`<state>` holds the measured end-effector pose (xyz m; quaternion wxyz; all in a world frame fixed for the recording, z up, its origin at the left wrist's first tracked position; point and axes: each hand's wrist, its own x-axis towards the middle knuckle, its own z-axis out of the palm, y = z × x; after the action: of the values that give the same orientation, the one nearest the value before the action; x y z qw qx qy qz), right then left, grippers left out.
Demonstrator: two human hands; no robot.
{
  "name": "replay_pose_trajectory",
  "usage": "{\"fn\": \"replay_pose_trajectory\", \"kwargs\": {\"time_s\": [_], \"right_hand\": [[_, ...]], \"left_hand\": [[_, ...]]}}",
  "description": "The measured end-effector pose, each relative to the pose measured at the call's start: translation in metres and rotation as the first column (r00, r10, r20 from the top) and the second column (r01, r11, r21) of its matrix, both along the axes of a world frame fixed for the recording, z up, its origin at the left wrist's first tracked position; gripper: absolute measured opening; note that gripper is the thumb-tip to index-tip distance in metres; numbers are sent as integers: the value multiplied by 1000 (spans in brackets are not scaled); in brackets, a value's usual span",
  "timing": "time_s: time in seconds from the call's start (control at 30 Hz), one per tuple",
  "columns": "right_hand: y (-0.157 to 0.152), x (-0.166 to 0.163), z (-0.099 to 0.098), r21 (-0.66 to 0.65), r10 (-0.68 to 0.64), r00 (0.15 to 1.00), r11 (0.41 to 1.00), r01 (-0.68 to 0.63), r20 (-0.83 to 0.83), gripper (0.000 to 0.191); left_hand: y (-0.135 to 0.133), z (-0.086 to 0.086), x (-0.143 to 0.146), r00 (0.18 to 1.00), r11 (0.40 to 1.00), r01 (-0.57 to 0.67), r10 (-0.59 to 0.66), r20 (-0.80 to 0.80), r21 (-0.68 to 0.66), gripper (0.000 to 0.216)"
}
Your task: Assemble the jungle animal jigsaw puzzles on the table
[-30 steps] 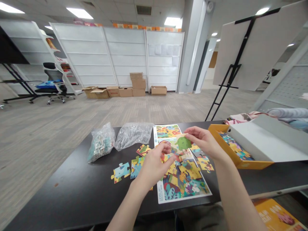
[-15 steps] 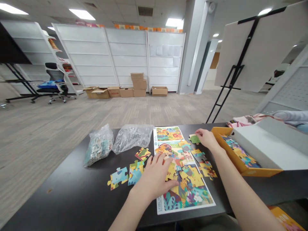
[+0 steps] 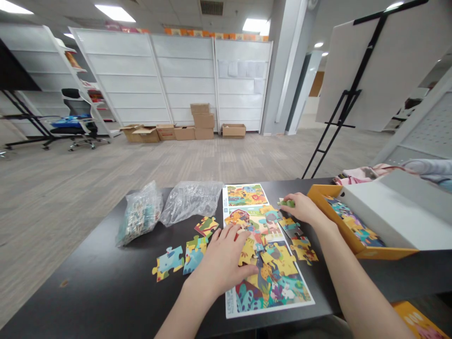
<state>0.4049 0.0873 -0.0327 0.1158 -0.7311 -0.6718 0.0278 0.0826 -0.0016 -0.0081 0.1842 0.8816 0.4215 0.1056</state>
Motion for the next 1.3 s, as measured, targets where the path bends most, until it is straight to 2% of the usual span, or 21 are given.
{"fn": "replay_pose_trajectory", "kwargs": {"time_s": [0.43, 0.87, 1.03, 1.17, 1.3], "right_hand": [[-7, 9, -2, 15, 20, 999, 1000, -20, -27, 25], [-10, 6, 4, -41, 9, 1000, 999, -8, 21, 30], [-16, -2, 17, 31, -57, 997, 998, 58, -47, 32], [-30, -16, 32, 87, -16, 988, 996, 30, -155, 34], [-42, -29, 32, 100, 18, 974, 995, 4, -224, 32]], "left_hand": [[2, 1, -9, 1000, 1000, -5, 5, 9, -4, 67], [2, 4, -11, 1000, 1000, 19, -18, -23, 7, 68], [5, 0, -12, 1000, 1000, 25, -25, -5, 15, 69], [5, -2, -13, 1000, 1000, 24, -24, -2, 17, 68], [7, -3, -15, 999, 999, 45, -45, 6, 17, 64]]}}
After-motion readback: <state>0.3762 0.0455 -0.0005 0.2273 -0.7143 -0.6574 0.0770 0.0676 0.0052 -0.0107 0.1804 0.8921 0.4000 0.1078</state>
